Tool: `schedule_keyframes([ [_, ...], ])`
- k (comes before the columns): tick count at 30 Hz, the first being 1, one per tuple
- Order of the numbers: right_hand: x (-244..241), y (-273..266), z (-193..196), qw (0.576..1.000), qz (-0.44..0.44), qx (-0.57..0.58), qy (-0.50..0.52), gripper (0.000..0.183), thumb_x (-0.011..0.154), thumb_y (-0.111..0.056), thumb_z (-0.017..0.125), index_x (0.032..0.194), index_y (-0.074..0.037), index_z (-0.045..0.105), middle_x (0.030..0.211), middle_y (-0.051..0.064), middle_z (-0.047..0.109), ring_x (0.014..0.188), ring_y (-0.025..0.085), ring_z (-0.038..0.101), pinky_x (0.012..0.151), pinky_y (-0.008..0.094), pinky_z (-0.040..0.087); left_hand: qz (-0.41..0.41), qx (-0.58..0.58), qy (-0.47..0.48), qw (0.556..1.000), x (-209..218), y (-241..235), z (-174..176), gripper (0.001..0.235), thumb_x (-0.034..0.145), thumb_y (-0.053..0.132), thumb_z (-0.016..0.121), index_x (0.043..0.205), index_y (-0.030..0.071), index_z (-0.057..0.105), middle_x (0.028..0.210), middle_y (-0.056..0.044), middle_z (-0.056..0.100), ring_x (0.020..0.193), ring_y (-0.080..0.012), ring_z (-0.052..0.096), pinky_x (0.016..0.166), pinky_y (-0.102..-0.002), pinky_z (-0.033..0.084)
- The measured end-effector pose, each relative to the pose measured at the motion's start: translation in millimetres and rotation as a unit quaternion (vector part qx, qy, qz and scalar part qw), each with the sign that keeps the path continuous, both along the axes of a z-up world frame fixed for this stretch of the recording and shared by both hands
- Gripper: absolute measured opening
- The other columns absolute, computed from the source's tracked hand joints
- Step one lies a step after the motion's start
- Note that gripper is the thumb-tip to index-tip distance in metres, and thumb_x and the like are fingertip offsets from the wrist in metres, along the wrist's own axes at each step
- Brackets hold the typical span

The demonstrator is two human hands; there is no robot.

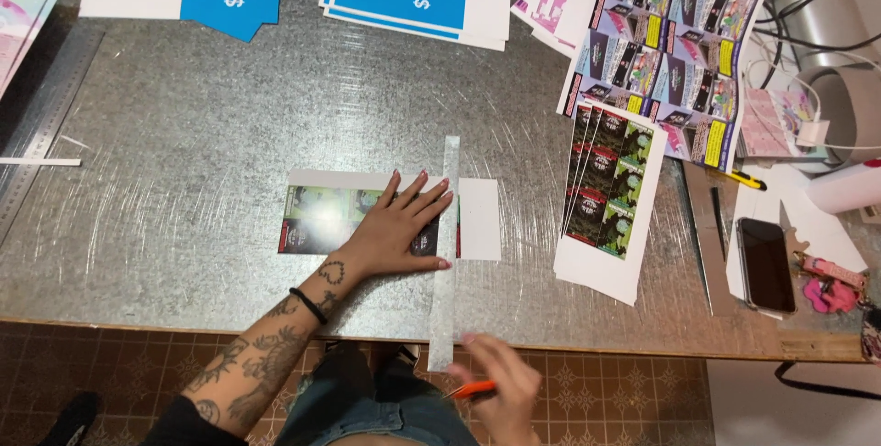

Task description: Using a utility knife and a metal ruler to precisely cut printed sheets into smaller sections on a workbench.

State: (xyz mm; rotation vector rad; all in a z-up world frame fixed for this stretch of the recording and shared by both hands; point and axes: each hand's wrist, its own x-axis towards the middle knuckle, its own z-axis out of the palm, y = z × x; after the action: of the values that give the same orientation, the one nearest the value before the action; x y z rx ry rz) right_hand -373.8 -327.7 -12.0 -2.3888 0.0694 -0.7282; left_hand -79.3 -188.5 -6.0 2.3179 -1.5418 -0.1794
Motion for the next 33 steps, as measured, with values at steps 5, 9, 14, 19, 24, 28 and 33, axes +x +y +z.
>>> schedule_keyframes([
  [5, 61.2, -40.8, 44.6, 0.933, -0.131, 0.290, 0.165, 0.049, 0.102, -0.038, 0.059, 0.141, -0.009, 0.065, 0.146, 0.009, 0.071, 0.086, 0.018, 0.062, 0.074, 0.033, 0.054, 0.017, -0.018, -0.033, 0.999, -7.1, 0.9, 0.7, 0.120, 0.086, 0.096, 0.042, 0.172, 0.014, 0.025, 0.180, -0.005, 0.022, 0.166, -0.0342, 0.013, 0.132, -0.059, -0.003],
  [9, 75.8, -60.0, 18.8, 0.878, -0.122, 0.415, 0.204, 0.037, 0.105, -0.042, 0.061, 0.125, -0.011, 0.067, 0.070, -0.002, 0.054, 0.039, 0.011, 0.043, 0.036, 0.027, 0.036, 0.011, -0.035, -0.049, 0.998, -5.5, 2.8, 1.9, 0.124, 0.084, 0.096, 0.048, 0.172, 0.011, 0.026, 0.181, -0.005, 0.022, 0.166, -0.0344, 0.015, 0.133, -0.059, 0.001],
  [14, 75.1, -55.4, 39.1, 0.878, -0.081, 0.415, 0.225, 0.032, 0.103, -0.039, 0.058, 0.114, -0.009, 0.060, 0.159, 0.005, 0.065, 0.034, 0.009, 0.045, 0.033, 0.024, 0.043, 0.011, -0.025, -0.079, 0.997, -8.4, 3.6, -8.0, 0.124, 0.084, 0.099, 0.043, 0.173, 0.014, 0.023, 0.181, -0.005, 0.021, 0.167, -0.0337, 0.013, 0.132, -0.060, -0.001],
  [19, 81.3, -56.5, 52.2, 0.895, -0.060, 0.401, 0.186, 0.035, 0.106, -0.033, 0.062, 0.106, 0.001, 0.066, 0.104, 0.024, 0.085, 0.032, 0.015, 0.054, 0.036, 0.027, 0.042, 0.060, 0.043, -0.004, 0.997, -6.9, -2.4, 15.1, 0.123, 0.076, 0.103, 0.051, 0.171, 0.027, 0.032, 0.179, 0.002, 0.031, 0.165, -0.0323, 0.023, 0.135, -0.059, 0.001],
  [24, 80.2, -61.5, 39.9, 0.884, -0.055, 0.402, 0.232, 0.031, 0.103, -0.039, 0.057, 0.105, -0.008, 0.057, 0.155, 0.005, 0.070, 0.033, 0.011, 0.046, 0.032, 0.025, 0.046, 0.006, -0.029, -0.081, 0.996, -0.3, 2.8, -0.4, 0.120, 0.084, 0.099, 0.042, 0.173, 0.021, 0.025, 0.179, -0.004, 0.026, 0.165, -0.0348, 0.020, 0.131, -0.063, 0.001],
  [28, 77.6, -61.2, 38.6, 0.885, -0.053, 0.398, 0.235, 0.031, 0.103, -0.039, 0.058, 0.109, -0.008, 0.060, 0.156, 0.004, 0.069, 0.037, 0.008, 0.046, 0.033, 0.024, 0.046, 0.002, -0.020, -0.100, 0.995, -0.7, 3.0, 0.5, 0.119, 0.086, 0.100, 0.036, 0.174, 0.020, 0.024, 0.180, -0.001, 0.024, 0.165, -0.0327, 0.018, 0.132, -0.060, 0.001],
  [33, 77.1, -61.6, 38.6, 0.891, -0.042, 0.394, 0.222, 0.033, 0.103, -0.039, 0.058, 0.113, -0.008, 0.061, 0.160, 0.007, 0.064, 0.037, 0.007, 0.043, 0.033, 0.022, 0.045, 0.011, -0.004, -0.097, 0.995, -1.0, 1.5, 1.7, 0.119, 0.085, 0.102, 0.029, 0.174, 0.023, 0.021, 0.179, -0.001, 0.025, 0.164, -0.0337, 0.021, 0.131, -0.061, 0.000],
])
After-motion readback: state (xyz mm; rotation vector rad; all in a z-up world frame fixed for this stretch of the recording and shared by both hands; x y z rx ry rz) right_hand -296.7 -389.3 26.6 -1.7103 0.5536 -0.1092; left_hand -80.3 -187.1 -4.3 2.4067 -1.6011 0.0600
